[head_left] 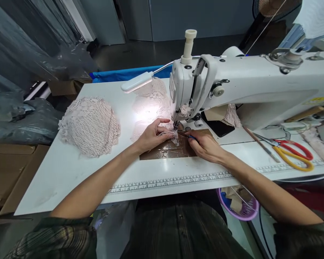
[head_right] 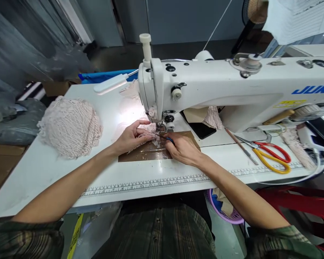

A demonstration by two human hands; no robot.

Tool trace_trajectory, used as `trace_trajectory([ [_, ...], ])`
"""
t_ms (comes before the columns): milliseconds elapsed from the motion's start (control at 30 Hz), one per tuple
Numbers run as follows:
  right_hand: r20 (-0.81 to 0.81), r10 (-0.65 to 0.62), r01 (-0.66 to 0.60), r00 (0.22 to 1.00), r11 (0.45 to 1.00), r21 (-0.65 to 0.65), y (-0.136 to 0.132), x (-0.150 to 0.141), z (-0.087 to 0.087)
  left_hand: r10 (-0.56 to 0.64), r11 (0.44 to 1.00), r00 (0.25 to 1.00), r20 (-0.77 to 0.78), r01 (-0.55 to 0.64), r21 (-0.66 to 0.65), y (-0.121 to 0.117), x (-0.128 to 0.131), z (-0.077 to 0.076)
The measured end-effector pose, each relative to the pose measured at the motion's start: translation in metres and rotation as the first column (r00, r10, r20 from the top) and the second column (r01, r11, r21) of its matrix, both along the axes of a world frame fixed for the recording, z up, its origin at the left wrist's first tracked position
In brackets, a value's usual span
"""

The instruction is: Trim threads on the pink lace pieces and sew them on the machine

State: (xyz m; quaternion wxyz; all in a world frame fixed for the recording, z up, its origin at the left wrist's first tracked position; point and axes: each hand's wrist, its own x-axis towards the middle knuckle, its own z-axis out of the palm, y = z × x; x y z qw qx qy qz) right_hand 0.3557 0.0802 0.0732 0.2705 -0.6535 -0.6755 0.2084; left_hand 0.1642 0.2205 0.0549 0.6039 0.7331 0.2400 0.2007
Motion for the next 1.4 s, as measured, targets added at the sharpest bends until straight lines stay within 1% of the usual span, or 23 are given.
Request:
trace_trajectory([
  [67, 0.179, -0.057, 0.047, 0.982, 0.997, 0.06, 0.009, -0.004, -0.001, -0.006, 1.0, 1.0, 0.008, 0.006, -0.027, 0.001, 0.0, 0.0],
  [167, 0.335, -0.104, 0.073, 0.936, 0.992, 0.104, 0.018, -0.009, -0.003, -0.016, 0.999, 1.0, 0.011, 0.017, -0.038, 0.002, 0.0, 0.001],
  [267, 0.389, -0.089, 0.042, 0.917, 0.991, 0.128, 0.021, -0.012, -0.005, -0.018, 0.999, 1.0, 0.007, 0.018, -0.028, 0.002, 0.0, 0.002],
  [400, 0.413, -0.078, 0.013, 0.907, 0.988, 0.156, 0.02, -0.013, -0.009, 0.001, 0.999, 1.0, 0.011, -0.001, -0.033, 0.002, 0.0, 0.0],
  [567, 0.487, -0.115, 0.028, 0.866, 0.983, 0.182, 0.02, -0.017, -0.01, 0.028, 0.999, 1.0, 0.011, -0.028, -0.034, 0.001, 0.0, -0.003],
  [667, 0.53, -0.113, 0.041, 0.84, 0.988, 0.146, 0.024, -0.019, -0.008, 0.036, 0.999, 0.999, 0.014, -0.035, -0.039, 0.001, 0.001, -0.002],
  [800, 0.535, -0.113, 0.082, 0.837, 0.993, 0.083, 0.029, -0.021, -0.009, 0.053, 0.998, 0.999, 0.005, -0.052, -0.04, 0.0, 0.001, 0.001],
  [933, 0.499, -0.144, 0.107, 0.855, 0.989, 0.102, 0.03, -0.022, -0.014, 0.064, 0.998, 0.998, -0.002, -0.064, -0.027, -0.001, 0.001, 0.002],
  [1167, 0.496, -0.148, 0.043, 0.856, 0.975, 0.218, 0.032, -0.024, -0.016, 0.052, 0.999, 0.999, 0.002, -0.052, -0.014, 0.0, 0.001, 0.001],
  [1267, 0.47, -0.183, 0.058, 0.864, 0.962, 0.268, 0.037, -0.027, -0.019, 0.043, 0.999, 0.999, -0.005, -0.043, 0.001, 0.0, 0.001, 0.001],
  [1333, 0.417, -0.216, 0.082, 0.883, 0.945, 0.317, 0.038, -0.028, -0.022, 0.037, 0.999, 0.999, -0.014, -0.037, 0.032, -0.001, 0.001, 0.001],
  [1400, 0.345, -0.222, 0.078, 0.912, 0.92, 0.383, 0.034, -0.027, -0.021, 0.037, 0.993, 0.999, -0.015, -0.035, 0.116, -0.002, 0.0, 0.001],
])
